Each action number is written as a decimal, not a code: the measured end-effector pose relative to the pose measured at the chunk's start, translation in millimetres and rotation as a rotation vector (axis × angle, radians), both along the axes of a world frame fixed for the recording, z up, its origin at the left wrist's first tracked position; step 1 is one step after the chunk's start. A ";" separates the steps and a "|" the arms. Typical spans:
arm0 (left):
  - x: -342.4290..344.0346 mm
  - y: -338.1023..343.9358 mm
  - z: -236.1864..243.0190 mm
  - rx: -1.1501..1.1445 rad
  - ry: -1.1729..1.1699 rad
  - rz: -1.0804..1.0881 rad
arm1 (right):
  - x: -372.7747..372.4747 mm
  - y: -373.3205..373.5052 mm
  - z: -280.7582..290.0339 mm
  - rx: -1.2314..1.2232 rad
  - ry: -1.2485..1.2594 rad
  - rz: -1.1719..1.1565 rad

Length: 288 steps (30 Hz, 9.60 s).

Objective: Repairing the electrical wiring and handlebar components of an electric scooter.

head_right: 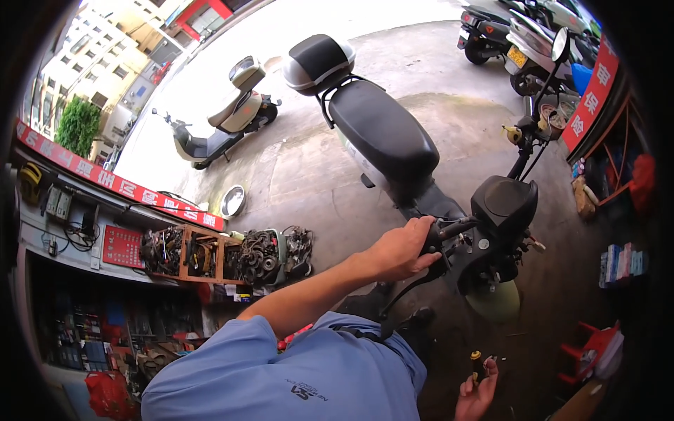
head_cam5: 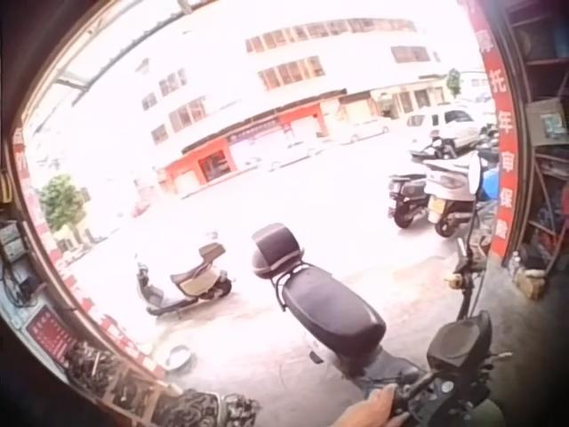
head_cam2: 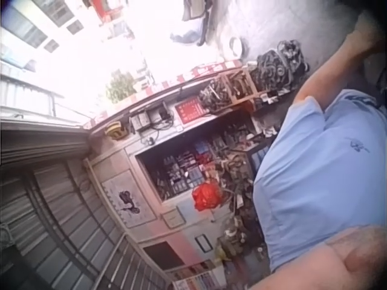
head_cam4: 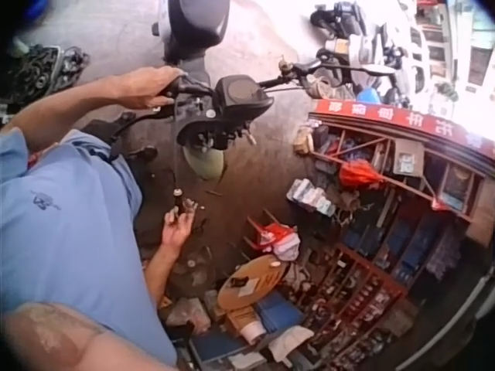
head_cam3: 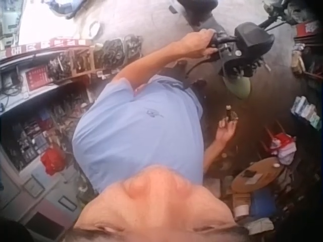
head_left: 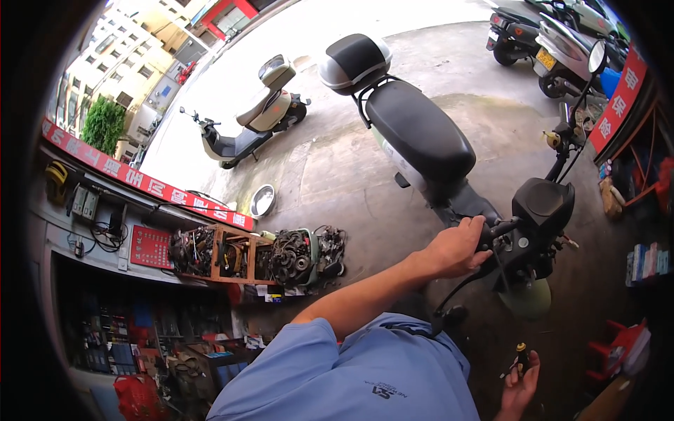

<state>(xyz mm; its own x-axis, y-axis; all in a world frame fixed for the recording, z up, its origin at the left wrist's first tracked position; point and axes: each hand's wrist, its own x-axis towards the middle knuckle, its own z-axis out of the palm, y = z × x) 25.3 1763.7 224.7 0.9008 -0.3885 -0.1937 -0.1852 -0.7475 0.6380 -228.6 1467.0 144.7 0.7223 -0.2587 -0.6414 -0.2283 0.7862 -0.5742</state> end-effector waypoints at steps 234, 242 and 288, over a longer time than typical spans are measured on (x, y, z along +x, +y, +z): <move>76.4 169.3 -397.4 -0.248 0.592 0.254 | -51.9 140.7 -110.2 0.193 0.479 0.057; 137.8 79.7 -578.6 -0.261 0.342 0.249 | -58.6 212.6 -134.3 -0.211 0.744 -0.031; -83.6 75.3 -246.1 -0.817 1.150 0.041 | -100.5 130.7 -79.9 -0.350 0.559 -0.040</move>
<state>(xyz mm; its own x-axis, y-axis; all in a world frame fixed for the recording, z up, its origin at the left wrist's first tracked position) -58.3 1839.0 -21.4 0.4089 -0.7252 -0.5540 0.7407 -0.0909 0.6657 -329.1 1597.7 64.7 0.2907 -0.5396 -0.7902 -0.5407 0.5887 -0.6009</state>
